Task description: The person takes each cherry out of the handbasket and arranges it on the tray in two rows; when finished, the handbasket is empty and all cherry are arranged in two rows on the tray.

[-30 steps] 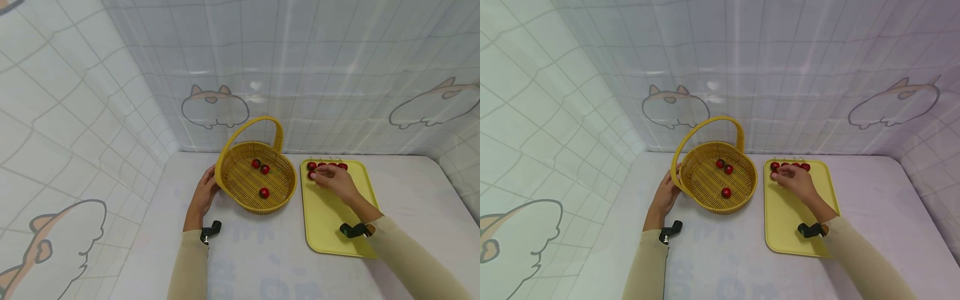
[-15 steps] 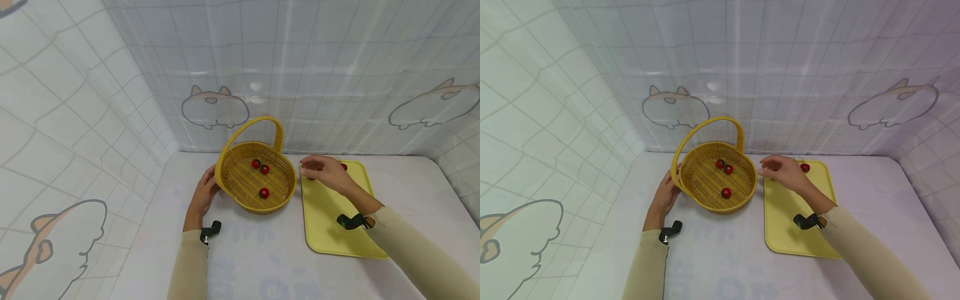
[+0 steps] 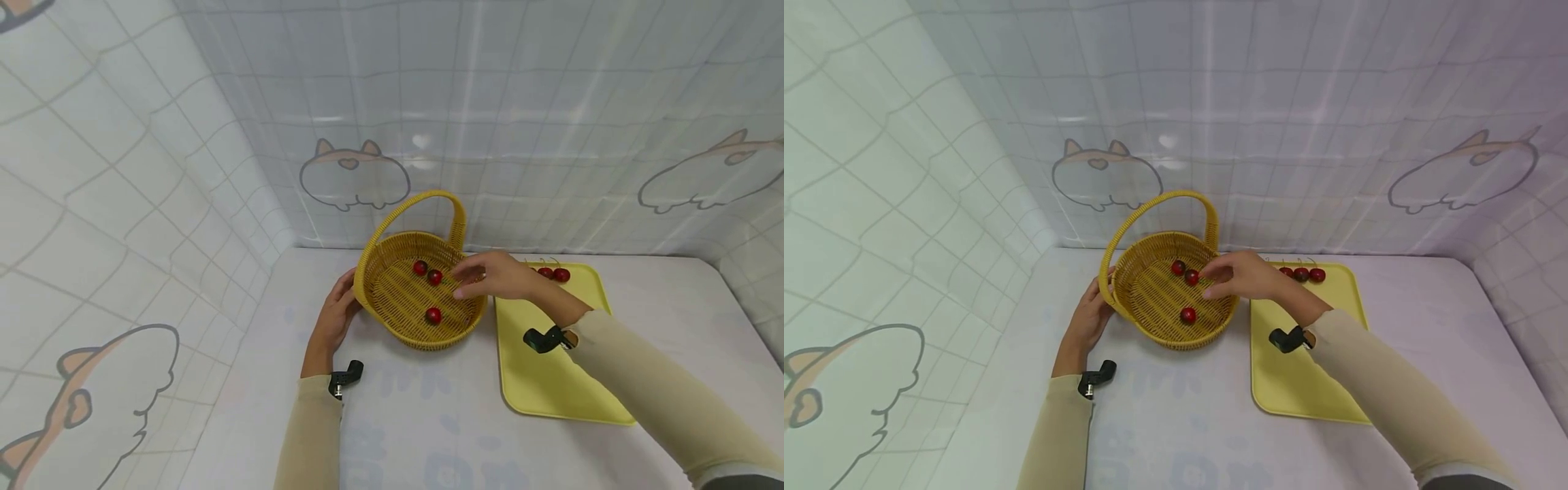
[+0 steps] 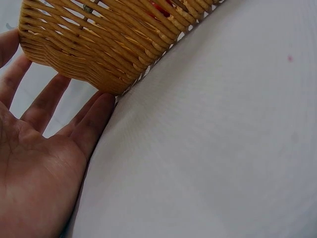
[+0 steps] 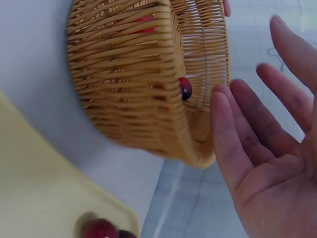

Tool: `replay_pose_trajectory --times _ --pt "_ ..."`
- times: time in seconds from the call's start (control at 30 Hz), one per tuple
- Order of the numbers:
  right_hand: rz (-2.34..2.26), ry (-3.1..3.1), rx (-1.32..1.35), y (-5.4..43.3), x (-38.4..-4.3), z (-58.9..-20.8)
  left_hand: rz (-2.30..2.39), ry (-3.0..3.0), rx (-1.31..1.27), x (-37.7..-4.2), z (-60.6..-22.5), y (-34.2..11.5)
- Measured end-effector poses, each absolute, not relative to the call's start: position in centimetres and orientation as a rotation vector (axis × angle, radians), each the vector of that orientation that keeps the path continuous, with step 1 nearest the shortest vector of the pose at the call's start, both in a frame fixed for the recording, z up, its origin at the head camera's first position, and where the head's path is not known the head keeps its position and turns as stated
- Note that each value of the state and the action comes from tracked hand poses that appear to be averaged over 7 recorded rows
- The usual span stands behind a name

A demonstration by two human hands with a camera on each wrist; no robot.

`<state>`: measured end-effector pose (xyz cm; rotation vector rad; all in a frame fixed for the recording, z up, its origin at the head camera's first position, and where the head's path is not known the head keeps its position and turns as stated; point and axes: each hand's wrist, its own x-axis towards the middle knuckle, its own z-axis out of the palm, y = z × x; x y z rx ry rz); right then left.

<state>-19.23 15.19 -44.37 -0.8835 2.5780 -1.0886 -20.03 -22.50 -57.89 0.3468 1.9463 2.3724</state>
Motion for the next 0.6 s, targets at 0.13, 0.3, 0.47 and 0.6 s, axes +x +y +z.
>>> replay_pose_trajectory --times 0.13,0.3,0.47,0.6 --pt "-1.003 2.511 -0.92 14.0 -19.8 -43.9 2.373 1.942 0.346 -20.0 -57.9 -22.4" --pt "-0.894 2.462 -0.951 12.6 -20.7 -43.5 2.375 1.942 0.355 -20.0 -57.8 -22.2" --pt "-0.822 2.391 -1.018 11.5 -21.7 -43.8 2.369 1.948 0.357 -19.9 -57.9 -22.0" --pt "-0.761 2.342 -1.025 10.6 -22.3 -44.0 2.361 1.958 0.36 -19.9 -57.9 -21.9"
